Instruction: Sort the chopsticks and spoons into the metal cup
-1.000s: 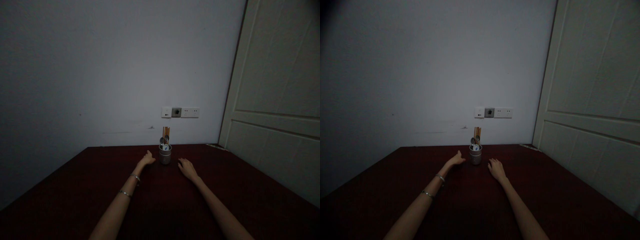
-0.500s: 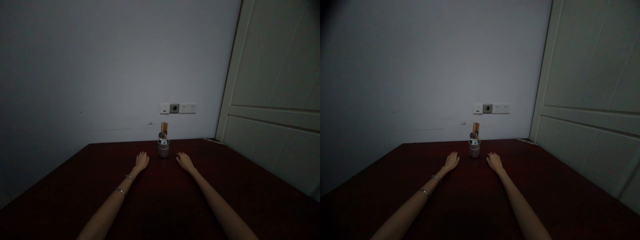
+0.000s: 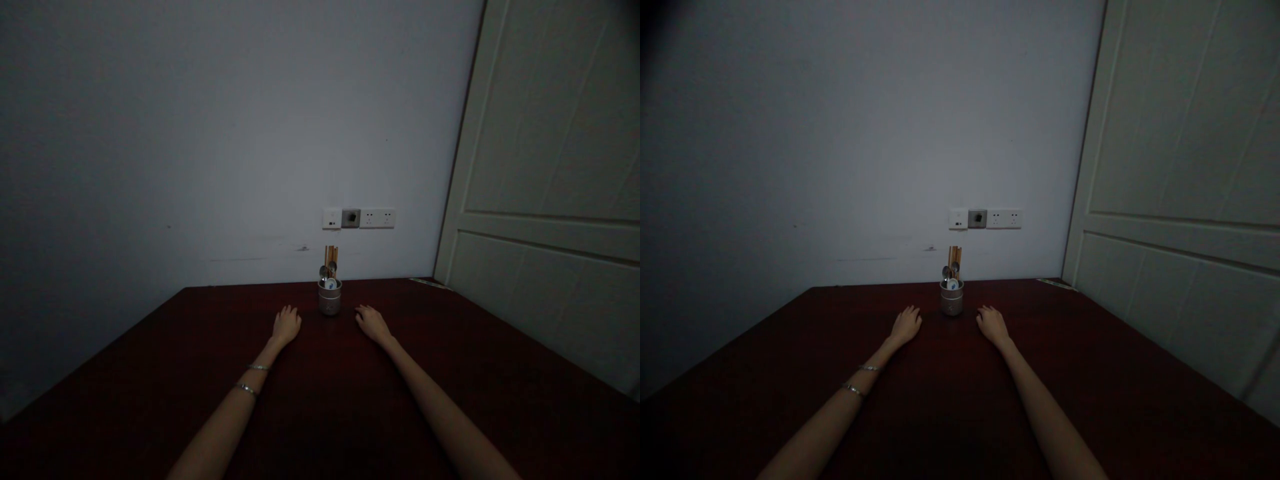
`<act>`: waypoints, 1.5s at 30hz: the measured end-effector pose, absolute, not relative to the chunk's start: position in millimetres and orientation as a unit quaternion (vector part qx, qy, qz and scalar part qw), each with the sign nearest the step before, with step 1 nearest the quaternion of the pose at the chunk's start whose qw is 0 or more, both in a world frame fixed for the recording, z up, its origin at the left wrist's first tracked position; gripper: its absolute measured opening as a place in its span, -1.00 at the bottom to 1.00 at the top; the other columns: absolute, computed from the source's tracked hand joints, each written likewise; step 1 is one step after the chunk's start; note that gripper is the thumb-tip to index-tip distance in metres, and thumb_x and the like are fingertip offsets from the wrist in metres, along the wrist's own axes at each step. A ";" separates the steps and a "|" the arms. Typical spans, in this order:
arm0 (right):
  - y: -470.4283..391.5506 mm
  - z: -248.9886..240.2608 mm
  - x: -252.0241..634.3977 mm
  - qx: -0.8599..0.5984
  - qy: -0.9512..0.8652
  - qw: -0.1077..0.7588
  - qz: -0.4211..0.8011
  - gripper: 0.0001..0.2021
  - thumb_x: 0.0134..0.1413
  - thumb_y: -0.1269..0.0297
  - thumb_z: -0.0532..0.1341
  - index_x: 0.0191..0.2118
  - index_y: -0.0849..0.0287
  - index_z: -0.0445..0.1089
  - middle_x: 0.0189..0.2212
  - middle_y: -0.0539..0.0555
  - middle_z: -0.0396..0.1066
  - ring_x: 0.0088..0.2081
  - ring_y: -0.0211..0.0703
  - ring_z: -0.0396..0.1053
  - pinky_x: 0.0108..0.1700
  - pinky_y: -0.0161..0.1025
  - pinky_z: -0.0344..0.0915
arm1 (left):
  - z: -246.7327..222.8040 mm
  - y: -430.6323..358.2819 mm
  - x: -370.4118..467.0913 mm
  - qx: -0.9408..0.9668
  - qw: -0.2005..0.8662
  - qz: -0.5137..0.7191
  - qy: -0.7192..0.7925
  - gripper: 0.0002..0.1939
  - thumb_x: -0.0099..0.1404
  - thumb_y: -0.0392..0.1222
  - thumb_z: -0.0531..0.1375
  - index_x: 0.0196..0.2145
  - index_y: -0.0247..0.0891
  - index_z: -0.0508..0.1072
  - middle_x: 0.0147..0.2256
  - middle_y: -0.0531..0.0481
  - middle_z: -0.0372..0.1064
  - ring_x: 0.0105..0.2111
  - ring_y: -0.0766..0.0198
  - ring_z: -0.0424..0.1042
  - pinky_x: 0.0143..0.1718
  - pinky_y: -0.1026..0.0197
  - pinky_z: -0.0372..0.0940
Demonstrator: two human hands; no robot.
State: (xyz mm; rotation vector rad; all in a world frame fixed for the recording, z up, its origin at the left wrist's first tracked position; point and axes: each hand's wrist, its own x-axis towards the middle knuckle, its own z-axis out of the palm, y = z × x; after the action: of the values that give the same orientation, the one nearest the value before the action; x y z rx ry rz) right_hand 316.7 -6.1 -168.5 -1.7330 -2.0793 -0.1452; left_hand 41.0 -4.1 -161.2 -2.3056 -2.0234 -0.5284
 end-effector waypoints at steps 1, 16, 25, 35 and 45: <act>-6.0 -168.4 316.8 -0.625 -0.749 0.214 -0.052 -0.63 0.10 0.33 -0.02 -0.04 0.28 0.37 0.00 0.22 0.32 0.07 -0.06 0.22 0.12 -0.15 0.07 | -161.1 -4.2 40.9 -0.741 0.017 -0.170 -0.650 -0.57 0.27 -0.20 -0.10 0.04 -0.38 0.27 0.13 -0.29 0.09 0.15 0.04 0.04 0.10 0.00 -0.04; -4.7 -169.9 316.8 -0.616 -0.756 0.209 -0.066 -0.62 0.13 0.33 -0.06 -0.05 0.33 0.38 -0.02 0.25 0.33 0.06 -0.06 0.23 0.12 -0.18 0.05 | -152.9 1.0 43.5 -0.683 -0.077 -0.279 -0.671 -0.30 0.23 0.15 -0.06 0.15 -0.46 0.07 0.18 -0.36 -0.03 0.20 -0.03 -0.12 0.16 -0.05 -0.24; -4.5 -169.4 316.8 -0.623 -0.751 0.210 -0.061 -0.63 0.15 0.31 -0.07 -0.07 0.25 0.39 -0.01 0.21 0.33 0.07 -0.10 0.22 0.12 -0.21 0.04 | -132.7 16.6 89.9 -0.639 -0.335 -0.474 -0.505 0.03 -0.12 0.11 0.32 0.18 -0.40 -0.04 0.18 -0.43 -0.09 0.17 -0.02 -0.02 0.12 0.09 -0.05; -4.3 -168.5 316.0 -0.631 -0.744 0.213 -0.059 -0.64 0.16 0.28 -0.07 -0.11 0.23 0.41 -0.02 0.22 0.34 0.06 -0.07 0.23 0.08 -0.18 0.07 | -106.7 40.1 120.9 -0.609 -0.382 -0.527 -0.453 -0.10 -0.28 -0.14 0.43 0.02 -0.37 0.17 0.05 -0.36 0.19 0.03 0.04 0.23 0.03 0.10 0.10; -7.9 -164.9 315.3 -0.631 -0.743 0.216 -0.053 -0.66 0.17 0.30 -0.07 -0.15 0.22 0.43 -0.05 0.22 0.36 0.05 -0.09 0.23 0.07 -0.19 0.07 | -120.2 61.0 127.4 -0.632 -0.358 -0.549 -0.414 -0.33 -0.27 -0.17 0.42 -0.17 -0.37 0.32 -0.17 -0.21 0.39 -0.18 0.15 0.39 -0.11 0.12 0.22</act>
State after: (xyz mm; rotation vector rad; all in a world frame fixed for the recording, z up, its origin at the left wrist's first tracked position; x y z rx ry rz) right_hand 315.3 -7.9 -164.9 -1.7493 -2.0598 -0.1470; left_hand 127.4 61.0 -120.2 -2.6203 -1.7180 -2.2780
